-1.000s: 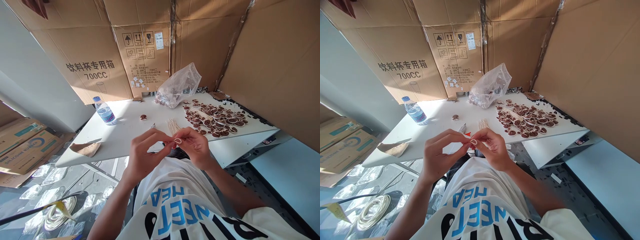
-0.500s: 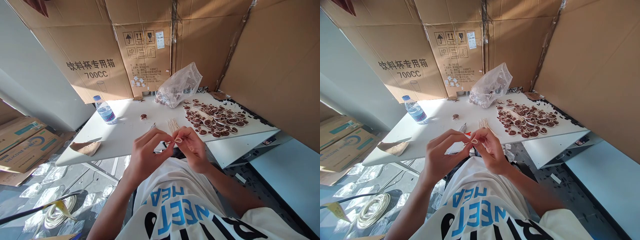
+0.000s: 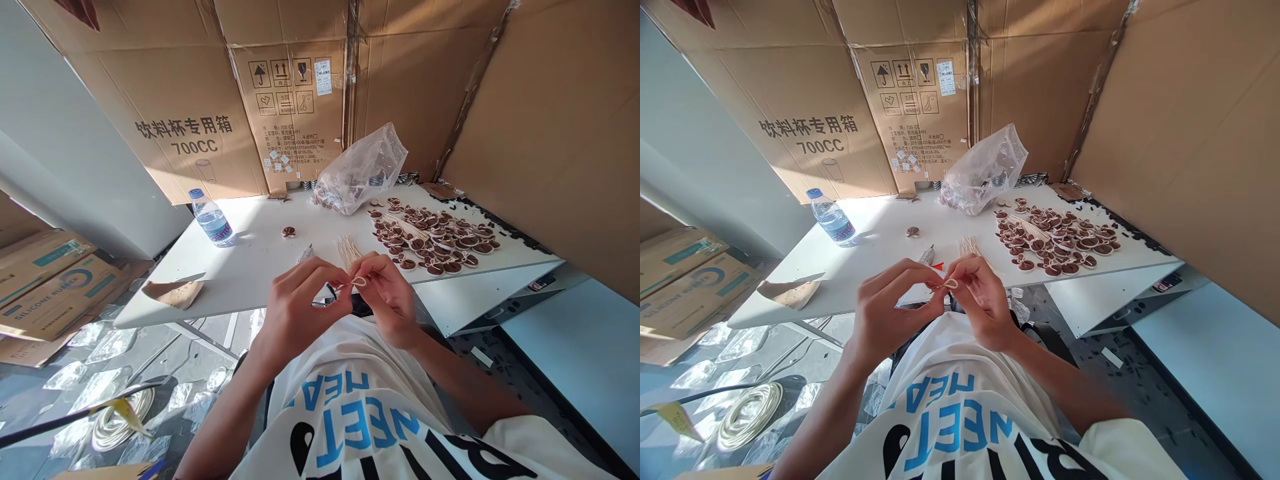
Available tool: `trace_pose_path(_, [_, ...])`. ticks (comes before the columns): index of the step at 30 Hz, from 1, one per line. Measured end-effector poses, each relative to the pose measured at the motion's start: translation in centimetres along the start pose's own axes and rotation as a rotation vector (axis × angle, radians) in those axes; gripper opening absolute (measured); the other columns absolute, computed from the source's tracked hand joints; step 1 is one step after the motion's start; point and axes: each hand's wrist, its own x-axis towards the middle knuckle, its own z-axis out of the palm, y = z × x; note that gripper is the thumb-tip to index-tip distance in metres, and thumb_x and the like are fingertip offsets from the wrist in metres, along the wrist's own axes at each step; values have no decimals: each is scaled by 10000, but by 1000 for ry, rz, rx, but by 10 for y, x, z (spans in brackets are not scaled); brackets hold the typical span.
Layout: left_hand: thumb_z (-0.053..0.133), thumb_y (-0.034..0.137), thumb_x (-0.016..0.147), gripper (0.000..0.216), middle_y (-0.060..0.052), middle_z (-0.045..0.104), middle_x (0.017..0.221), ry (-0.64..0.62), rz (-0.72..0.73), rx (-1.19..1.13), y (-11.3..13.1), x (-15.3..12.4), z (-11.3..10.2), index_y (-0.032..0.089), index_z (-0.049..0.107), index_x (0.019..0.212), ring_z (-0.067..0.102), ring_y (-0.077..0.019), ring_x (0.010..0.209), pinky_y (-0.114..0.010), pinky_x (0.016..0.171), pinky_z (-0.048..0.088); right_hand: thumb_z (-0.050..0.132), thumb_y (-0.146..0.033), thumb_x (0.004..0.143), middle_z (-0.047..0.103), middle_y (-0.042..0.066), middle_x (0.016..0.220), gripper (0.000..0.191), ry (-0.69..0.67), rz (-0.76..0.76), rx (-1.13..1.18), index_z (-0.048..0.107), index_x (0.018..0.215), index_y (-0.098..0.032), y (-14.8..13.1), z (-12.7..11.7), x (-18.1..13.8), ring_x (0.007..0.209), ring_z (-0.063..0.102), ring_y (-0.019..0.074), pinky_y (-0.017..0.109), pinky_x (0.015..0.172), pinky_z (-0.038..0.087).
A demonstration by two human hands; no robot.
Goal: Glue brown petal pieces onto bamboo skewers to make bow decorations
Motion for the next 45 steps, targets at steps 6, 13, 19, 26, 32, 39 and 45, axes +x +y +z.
trace_pose_path(6, [774,81,928,146,-5,771,867,10,-7,2,0,0,0,212,711,942,719,-137,763,-269,704,590,692,-332,1083,638,40,1021,68,2,-6,24,664,1055,-277,0,0,1,935,641,194,347,874,568])
trace_pose_path(13, [789,162,983,138,-37,795,940,-43,-32,-60,-2,1,-7,219,757,1105,757,-162,827,-295,739,614,658,-286,1098,659,58,1058,8,-75,-42,-57,654,1095,-280,-9,-5,2,974,660,203,359,886,596])
trace_pose_path(19, [763,159,1008,89,-49,797,960,-84,6,-27,-3,2,-10,219,770,1074,753,-165,832,-295,731,605,672,-225,1081,688,68,1090,113,-118,-75,-137,706,1173,-281,-13,-11,6,999,693,208,368,888,621])
trace_pose_path(26, [760,134,984,98,-32,789,908,-72,18,-27,-3,2,-9,220,758,1032,718,-152,781,-286,697,577,752,-265,1041,765,70,1022,62,-109,-69,-197,767,1100,-275,-9,-21,8,957,739,229,379,836,653])
trace_pose_path(32, [762,93,891,151,23,715,766,-4,18,5,0,2,-4,226,691,896,642,-131,677,-274,643,536,772,-309,1033,773,59,1005,60,-99,52,-94,751,1058,-258,-9,-16,4,902,743,202,352,831,667])
trace_pose_path(39, [746,114,890,137,27,738,740,50,34,58,1,2,-1,235,686,870,654,-135,641,-277,610,534,763,-268,1042,777,41,1028,38,-83,85,-18,749,1075,-256,-12,-11,3,919,756,175,311,845,653])
trace_pose_path(45, [753,93,861,145,17,751,744,64,24,67,3,3,0,226,697,858,669,-138,638,-277,613,537,761,-277,1049,779,37,1042,43,-68,91,4,740,1082,-258,-9,-10,1,923,761,173,312,861,643])
